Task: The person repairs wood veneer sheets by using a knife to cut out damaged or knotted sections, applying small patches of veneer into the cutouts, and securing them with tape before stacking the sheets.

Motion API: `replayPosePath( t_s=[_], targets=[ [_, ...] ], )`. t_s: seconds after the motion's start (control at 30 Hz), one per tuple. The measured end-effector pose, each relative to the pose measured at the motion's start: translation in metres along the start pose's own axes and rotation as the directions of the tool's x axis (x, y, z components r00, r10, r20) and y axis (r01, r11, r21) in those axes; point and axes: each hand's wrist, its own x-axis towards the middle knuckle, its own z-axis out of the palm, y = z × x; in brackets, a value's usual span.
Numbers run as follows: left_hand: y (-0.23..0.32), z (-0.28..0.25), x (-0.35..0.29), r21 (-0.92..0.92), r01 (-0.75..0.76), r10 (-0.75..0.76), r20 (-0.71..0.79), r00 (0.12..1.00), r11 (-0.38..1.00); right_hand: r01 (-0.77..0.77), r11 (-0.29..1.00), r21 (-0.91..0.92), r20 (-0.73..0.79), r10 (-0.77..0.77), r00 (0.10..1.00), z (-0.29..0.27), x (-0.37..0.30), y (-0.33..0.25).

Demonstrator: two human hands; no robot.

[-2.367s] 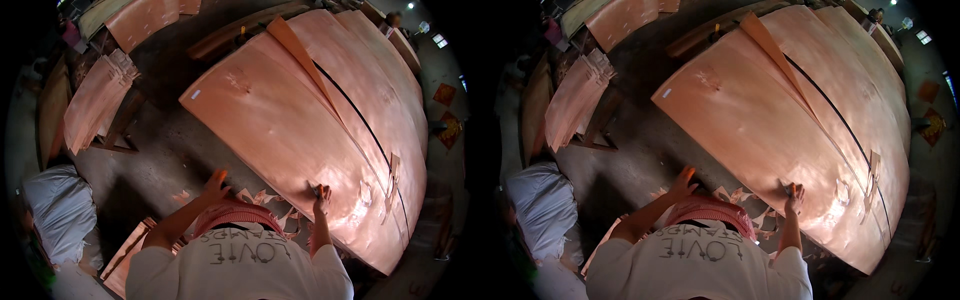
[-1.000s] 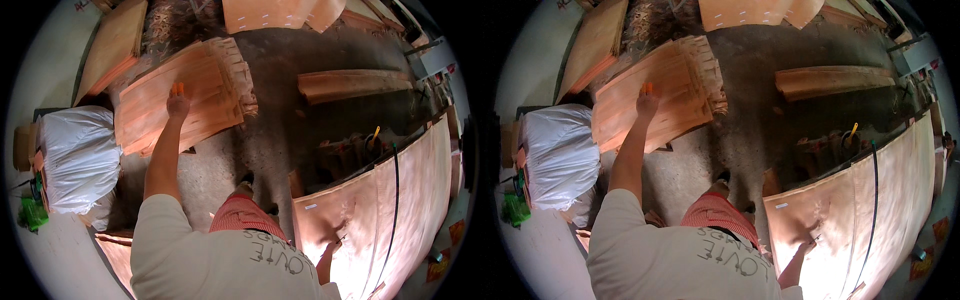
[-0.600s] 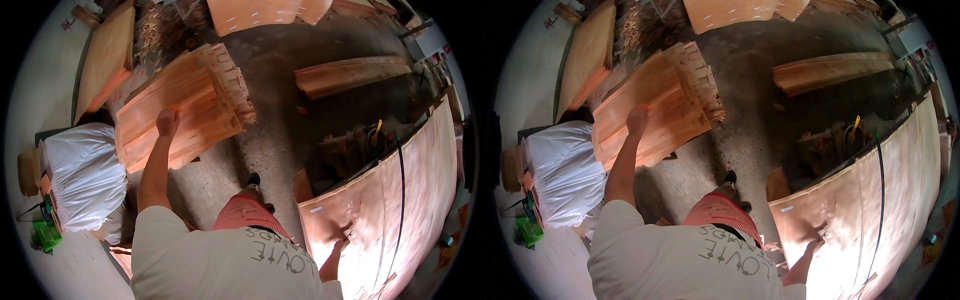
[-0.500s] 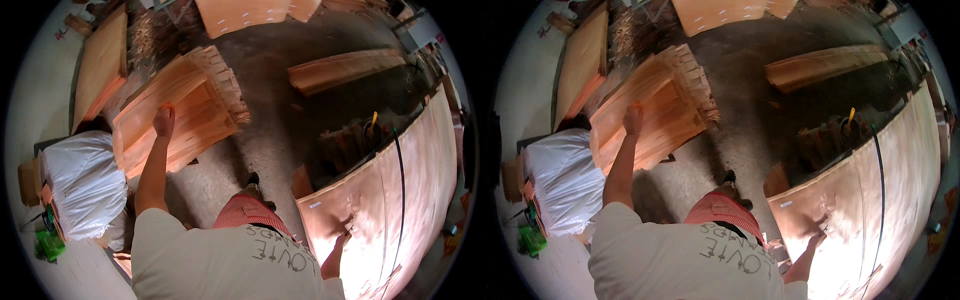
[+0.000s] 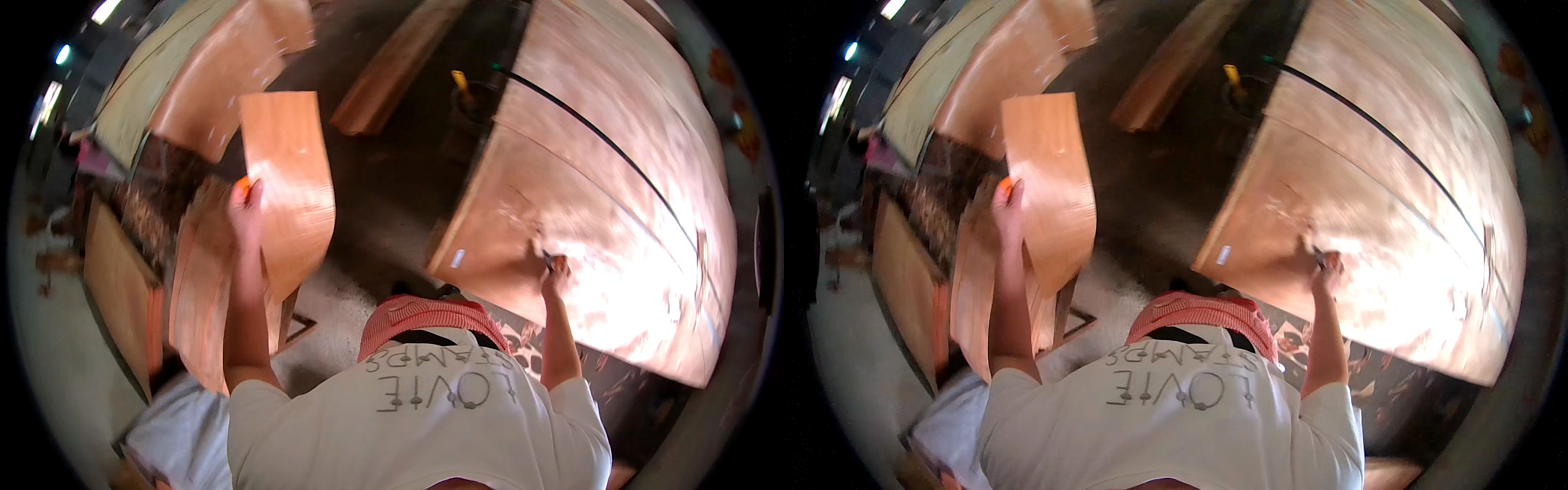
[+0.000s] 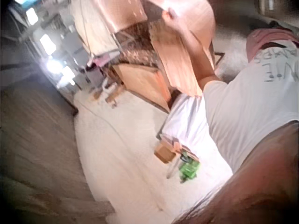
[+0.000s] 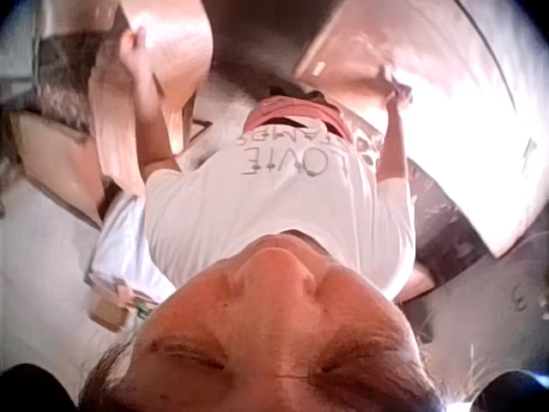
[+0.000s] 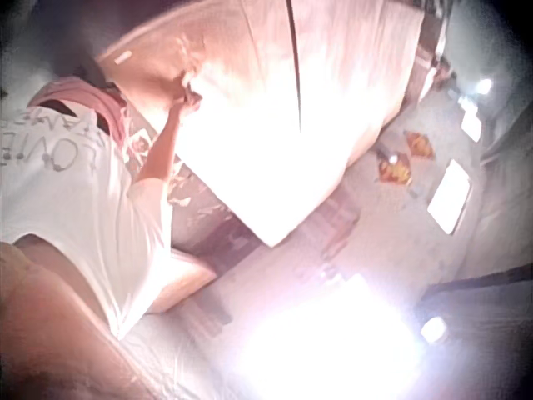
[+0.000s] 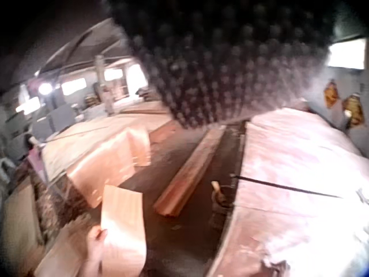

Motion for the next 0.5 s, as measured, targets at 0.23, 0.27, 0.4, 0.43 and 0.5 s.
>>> replayPosePath(
  t_s=[0.23,0.27,0.4,0.43,0.5],
  targets=[
    [0.026,0.103,0.006,0.131,-0.221,0.221,0.02,0.975,0.966,0.202,0.978,0.046,-0.063,-0.199,0.978,-0.013,-0.007,-0.001],
    [0.024,0.116,0.009,0.127,-0.261,0.259,0.036,0.965,0.957,0.22,0.973,0.074,-0.072,-0.215,0.974,-0.018,-0.01,-0.004],
    [0.047,0.188,0.004,0.248,-0.346,0.329,0.11,0.938,0.905,0.224,0.975,0.014,-0.09,-0.221,0.971,-0.022,-0.013,0.001],
    [0.04,0.205,0.01,0.243,-0.464,0.448,0.12,0.886,0.852,0.223,0.975,0.025,-0.077,-0.22,0.972,-0.023,-0.013,-0.001],
    [0.062,0.243,0.009,0.464,-0.702,0.683,0.246,0.688,0.54,0.21,0.977,0.039,-0.051,-0.208,0.977,-0.032,-0.013,-0.006]
  ],
)
